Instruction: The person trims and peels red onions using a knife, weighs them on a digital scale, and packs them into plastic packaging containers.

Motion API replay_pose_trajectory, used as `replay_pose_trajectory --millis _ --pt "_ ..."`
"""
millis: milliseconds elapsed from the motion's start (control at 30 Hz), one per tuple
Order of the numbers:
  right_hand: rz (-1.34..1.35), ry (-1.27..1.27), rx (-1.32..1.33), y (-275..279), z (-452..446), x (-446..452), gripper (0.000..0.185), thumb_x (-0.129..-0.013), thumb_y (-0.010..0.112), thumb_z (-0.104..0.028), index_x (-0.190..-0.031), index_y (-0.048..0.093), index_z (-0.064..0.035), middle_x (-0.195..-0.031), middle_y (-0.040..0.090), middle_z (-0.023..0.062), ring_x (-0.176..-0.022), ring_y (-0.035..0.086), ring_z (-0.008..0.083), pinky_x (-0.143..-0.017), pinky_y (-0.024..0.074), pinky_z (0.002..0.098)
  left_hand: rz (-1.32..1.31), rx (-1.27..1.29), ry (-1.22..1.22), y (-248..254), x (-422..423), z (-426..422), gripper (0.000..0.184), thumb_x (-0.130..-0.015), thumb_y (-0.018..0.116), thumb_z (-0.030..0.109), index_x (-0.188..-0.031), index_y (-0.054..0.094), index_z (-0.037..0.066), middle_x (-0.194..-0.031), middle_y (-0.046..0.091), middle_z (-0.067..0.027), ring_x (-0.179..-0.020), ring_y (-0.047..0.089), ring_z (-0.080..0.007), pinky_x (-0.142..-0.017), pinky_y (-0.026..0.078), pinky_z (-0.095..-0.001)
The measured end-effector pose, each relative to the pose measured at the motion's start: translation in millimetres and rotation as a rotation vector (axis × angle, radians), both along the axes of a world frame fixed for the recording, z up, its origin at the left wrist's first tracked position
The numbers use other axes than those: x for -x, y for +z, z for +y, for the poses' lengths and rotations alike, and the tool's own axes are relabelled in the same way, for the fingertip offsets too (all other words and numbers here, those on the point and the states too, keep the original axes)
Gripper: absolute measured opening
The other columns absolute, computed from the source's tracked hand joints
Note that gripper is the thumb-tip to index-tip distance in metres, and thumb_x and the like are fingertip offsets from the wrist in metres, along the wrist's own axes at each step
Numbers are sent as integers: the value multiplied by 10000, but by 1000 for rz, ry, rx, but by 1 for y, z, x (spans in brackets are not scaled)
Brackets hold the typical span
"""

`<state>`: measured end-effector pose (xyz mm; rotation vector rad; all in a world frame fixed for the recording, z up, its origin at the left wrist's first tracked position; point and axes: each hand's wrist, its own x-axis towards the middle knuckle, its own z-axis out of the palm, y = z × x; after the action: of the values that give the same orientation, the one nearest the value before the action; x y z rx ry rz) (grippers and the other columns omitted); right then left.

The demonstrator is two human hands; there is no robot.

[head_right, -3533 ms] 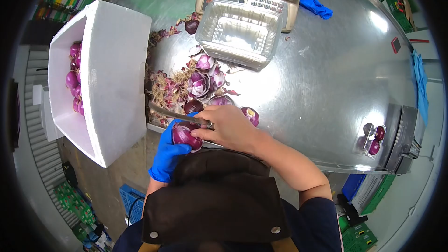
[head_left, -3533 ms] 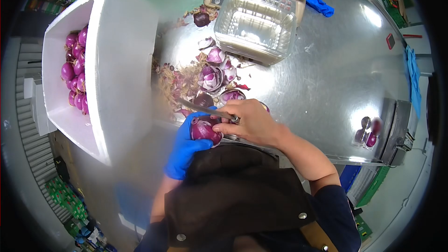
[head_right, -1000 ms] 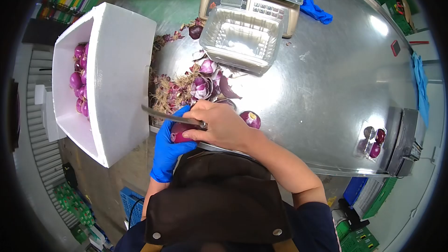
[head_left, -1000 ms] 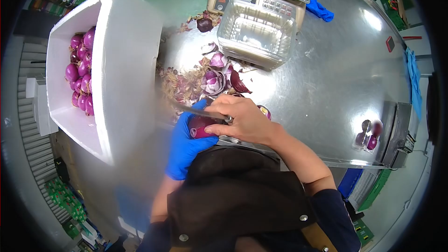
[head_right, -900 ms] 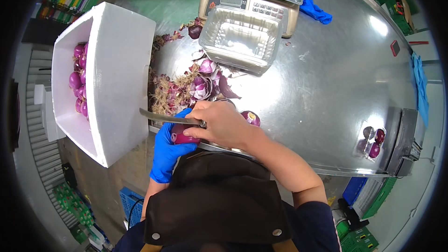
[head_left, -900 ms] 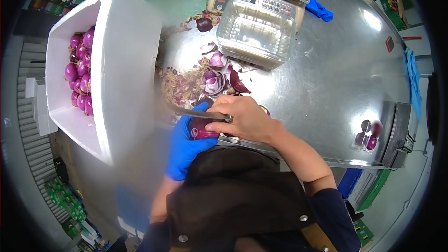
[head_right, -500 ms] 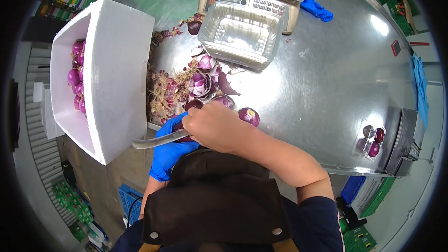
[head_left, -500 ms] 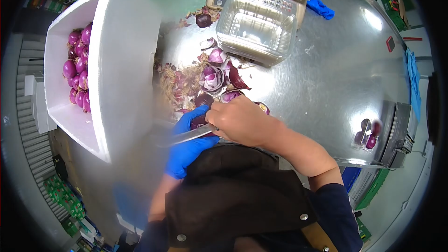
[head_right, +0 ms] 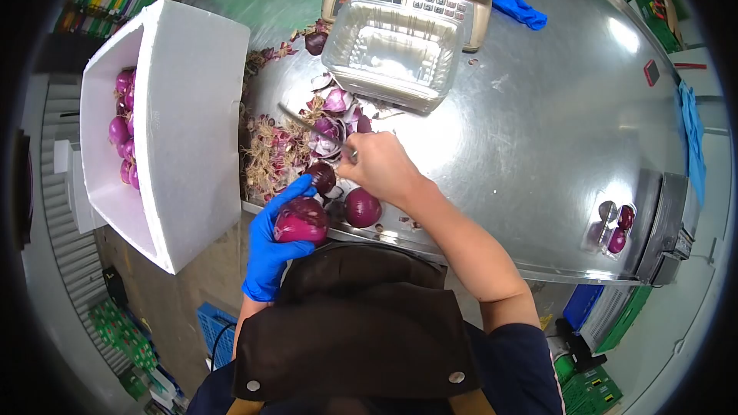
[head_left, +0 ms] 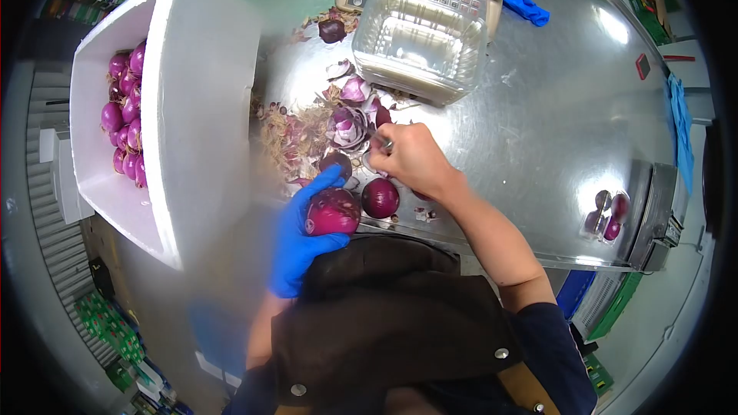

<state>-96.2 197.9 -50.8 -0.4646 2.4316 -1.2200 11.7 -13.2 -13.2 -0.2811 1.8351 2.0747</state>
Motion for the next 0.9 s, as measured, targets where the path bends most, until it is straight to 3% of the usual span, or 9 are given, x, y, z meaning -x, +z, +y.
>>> replay_pose_trajectory --millis 67,167,300,433,633,733,833,867,900 --pt "-177 -90 33 10 0 -1 169 -830 713 -144 -880 703 17 -776 694 171 -677 660 214 -681 513 350 32 1 23 2 -1 -3 924 -626 794 -69 -1470 433 39 -1439 508 -118 -1295 517 -222 -1090 436 -350" --pt "-68 -62 328 14 -10 -19 242 -853 718 -227 -865 713 15 -686 646 221 -614 652 313 -623 513 390 18 47 76 9 4 1 911 -636 789 -59 -1469 436 44 -1426 516 -120 -1284 524 -225 -1090 434 -355" --pt "68 56 511 29 -23 -31 303 -869 742 -202 -1109 697 -24 -907 686 126 -739 645 205 -707 508 330 3 128 58 1 2 1 880 -663 776 -64 -1467 436 47 -1406 528 -115 -1264 535 -225 -1080 443 -361" --pt "153 178 225 30 -23 -32 273 -817 765 -159 -1027 651 -26 -872 639 107 -806 640 272 -640 505 379 -26 97 81 4 2 10 862 -679 765 -74 -1464 428 44 -1403 530 -117 -1261 536 -229 -1073 448 -367" --pt "588 210 -25 11 -19 -33 212 -778 734 -105 -871 554 -41 -829 571 122 -663 637 321 -581 516 414 -43 38 84 -5 -5 5 835 -681 753 -81 -1449 442 14 -1408 526 -127 -1278 527 -232 -1072 454 -367" --pt "472 -11 -4 -11 -6 -21 223 -766 737 -92 -862 544 -36 -823 580 139 -696 641 346 -600 525 438 165 -152 150 -4 -3 4 762 -741 722 -70 -1446 440 -8 -1401 531 -133 -1230 567 -227 -1058 469 -355" --pt "388 -82 -117 -34 0 -15 230 -767 723 -62 -945 587 -12 -890 636 176 -741 657 365 -644 538 454 42 -272 243 14 -1 10 666 -824 678 -19 -1444 435 -21 -1397 531 -147 -1185 596 -217 -1042 483 -348" --pt "343 -107 -66 -38 -1 -14 259 -772 717 -57 -996 596 -12 -919 648 184 -752 660 370 -652 539 454 84 -127 177 14 -2 7 590 -937 602 108 -1468 385 -30 -1375 534 -188 -1177 601 -246 -1023 506 -376" --pt "299 -129 -14 -40 -2 -15 293 -777 712 -53 -1046 605 -12 -948 660 192 -764 663 374 -661 540 454 41 -399 241 7 -2 4 717 -882 650 134 -1500 316 -6 -1393 506 -209 -1212 567 -300 -1042 479 -442"
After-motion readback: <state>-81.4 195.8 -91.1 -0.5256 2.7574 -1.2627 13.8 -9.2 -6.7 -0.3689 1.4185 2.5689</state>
